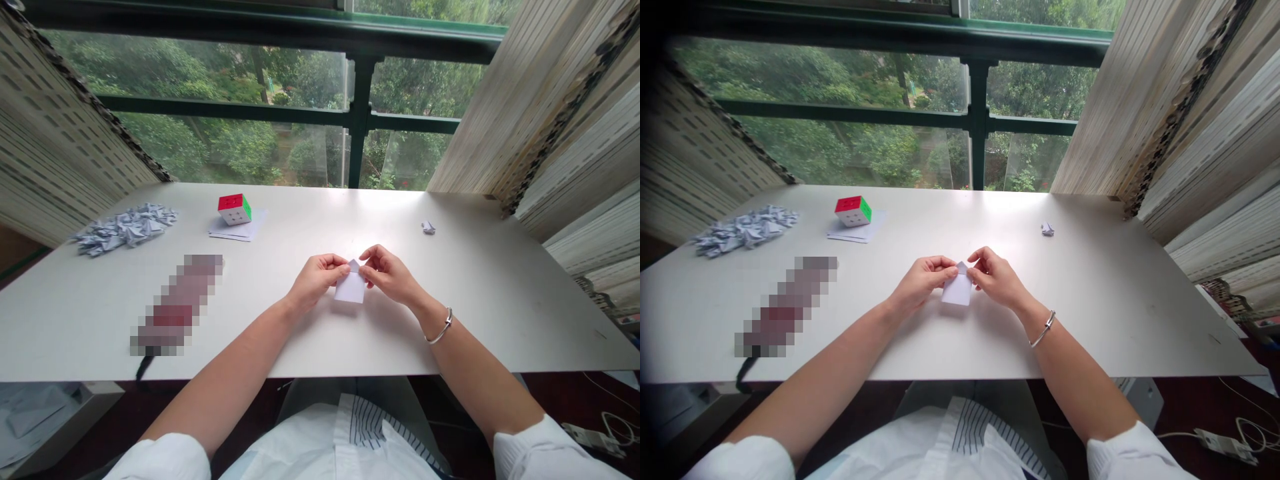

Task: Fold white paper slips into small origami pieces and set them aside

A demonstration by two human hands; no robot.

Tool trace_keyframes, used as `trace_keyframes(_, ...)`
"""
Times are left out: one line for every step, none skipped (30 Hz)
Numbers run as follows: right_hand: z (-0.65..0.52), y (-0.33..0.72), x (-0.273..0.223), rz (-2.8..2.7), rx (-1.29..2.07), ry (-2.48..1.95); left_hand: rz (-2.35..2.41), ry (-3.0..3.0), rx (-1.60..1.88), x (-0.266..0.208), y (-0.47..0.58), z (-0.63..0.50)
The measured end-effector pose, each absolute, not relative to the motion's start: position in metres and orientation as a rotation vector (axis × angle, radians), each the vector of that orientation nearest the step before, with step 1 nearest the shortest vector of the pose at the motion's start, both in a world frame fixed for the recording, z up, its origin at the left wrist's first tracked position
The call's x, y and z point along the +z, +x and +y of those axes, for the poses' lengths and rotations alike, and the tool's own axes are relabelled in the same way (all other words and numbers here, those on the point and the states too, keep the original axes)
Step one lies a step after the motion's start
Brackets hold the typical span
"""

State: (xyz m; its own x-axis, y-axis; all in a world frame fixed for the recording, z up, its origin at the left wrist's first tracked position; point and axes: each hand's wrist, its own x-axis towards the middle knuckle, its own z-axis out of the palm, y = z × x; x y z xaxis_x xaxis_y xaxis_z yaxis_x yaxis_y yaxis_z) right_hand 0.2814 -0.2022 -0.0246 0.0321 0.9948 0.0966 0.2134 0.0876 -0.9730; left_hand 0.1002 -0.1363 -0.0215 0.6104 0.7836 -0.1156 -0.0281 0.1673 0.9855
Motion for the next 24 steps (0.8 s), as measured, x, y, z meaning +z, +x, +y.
trace_keyframes(-0.202,0.282,-0.025,-1.373,0.998,-1.312,0.736,1.276,0.661,-0.022,0.100,-0.136)
trace_keyframes(-0.202,0.282,-0.025,-1.372,0.996,-1.309,0.736,1.270,0.663,-0.022,0.100,-0.136)
trace_keyframes(-0.202,0.282,-0.024,-1.372,0.994,-1.304,0.736,1.266,0.663,-0.022,0.100,-0.136)
trace_keyframes(-0.202,0.282,-0.024,-1.374,0.995,-1.297,0.735,1.266,0.657,-0.022,0.099,-0.136)
trace_keyframes(-0.202,0.282,-0.024,-1.378,0.998,-1.290,0.733,1.271,0.647,-0.022,0.099,-0.136)
trace_keyframes(-0.202,0.282,-0.023,-1.384,1.002,-1.286,0.731,1.279,0.636,-0.022,0.099,-0.136)
trace_keyframes(-0.202,0.282,-0.023,-1.389,1.003,-1.287,0.731,1.289,0.628,-0.022,0.099,-0.136)
trace_keyframes(-0.203,0.281,-0.023,-1.395,1.003,-1.293,0.732,1.301,0.623,-0.022,0.099,-0.136)
trace_keyframes(-0.203,0.280,-0.023,-1.405,1.001,-1.304,0.732,1.315,0.624,-0.023,0.099,-0.136)
trace_keyframes(-0.204,0.279,-0.023,-1.417,0.996,-1.318,0.732,1.325,0.633,-0.024,0.100,-0.137)
trace_keyframes(-0.204,0.277,-0.023,-1.431,0.988,-1.332,0.729,1.333,0.645,-0.025,0.100,-0.137)
trace_keyframes(-0.205,0.276,-0.023,-1.446,0.980,-1.344,0.723,1.337,0.660,-0.026,0.101,-0.138)
trace_keyframes(-0.206,0.275,-0.022,-1.457,0.975,-1.352,0.716,1.338,0.675,-0.027,0.101,-0.138)
trace_keyframes(-0.206,0.273,-0.022,-1.460,0.974,-1.353,0.708,1.335,0.692,-0.028,0.102,-0.138)
trace_keyframes(-0.207,0.272,-0.022,-1.457,0.980,-1.347,0.701,1.329,0.707,-0.029,0.102,-0.138)
trace_keyframes(-0.207,0.271,-0.021,-1.450,0.992,-1.336,0.695,1.323,0.715,-0.030,0.102,-0.138)
trace_keyframes(-0.207,0.271,-0.021,-1.444,1.008,-1.319,0.691,1.316,0.719,-0.030,0.102,-0.138)
trace_keyframes(-0.207,0.271,-0.021,-1.441,1.025,-1.301,0.691,1.309,0.718,-0.030,0.102,-0.138)
trace_keyframes(-0.207,0.271,-0.021,-1.444,1.041,-1.284,0.694,1.300,0.713,-0.029,0.102,-0.138)
trace_keyframes(-0.207,0.271,-0.021,-1.450,1.055,-1.269,0.701,1.292,0.703,-0.029,0.102,-0.138)
trace_keyframes(-0.207,0.272,-0.021,-1.455,1.068,-1.254,0.712,1.282,0.691,-0.029,0.103,-0.138)
trace_keyframes(-0.207,0.272,-0.022,-1.458,1.079,-1.240,0.724,1.271,0.680,-0.029,0.103,-0.138)
trace_keyframes(-0.207,0.273,-0.023,-1.460,1.091,-1.227,0.736,1.257,0.669,-0.029,0.103,-0.138)
trace_keyframes(-0.206,0.274,-0.024,-1.462,1.100,-1.217,0.747,1.244,0.662,-0.029,0.103,-0.138)
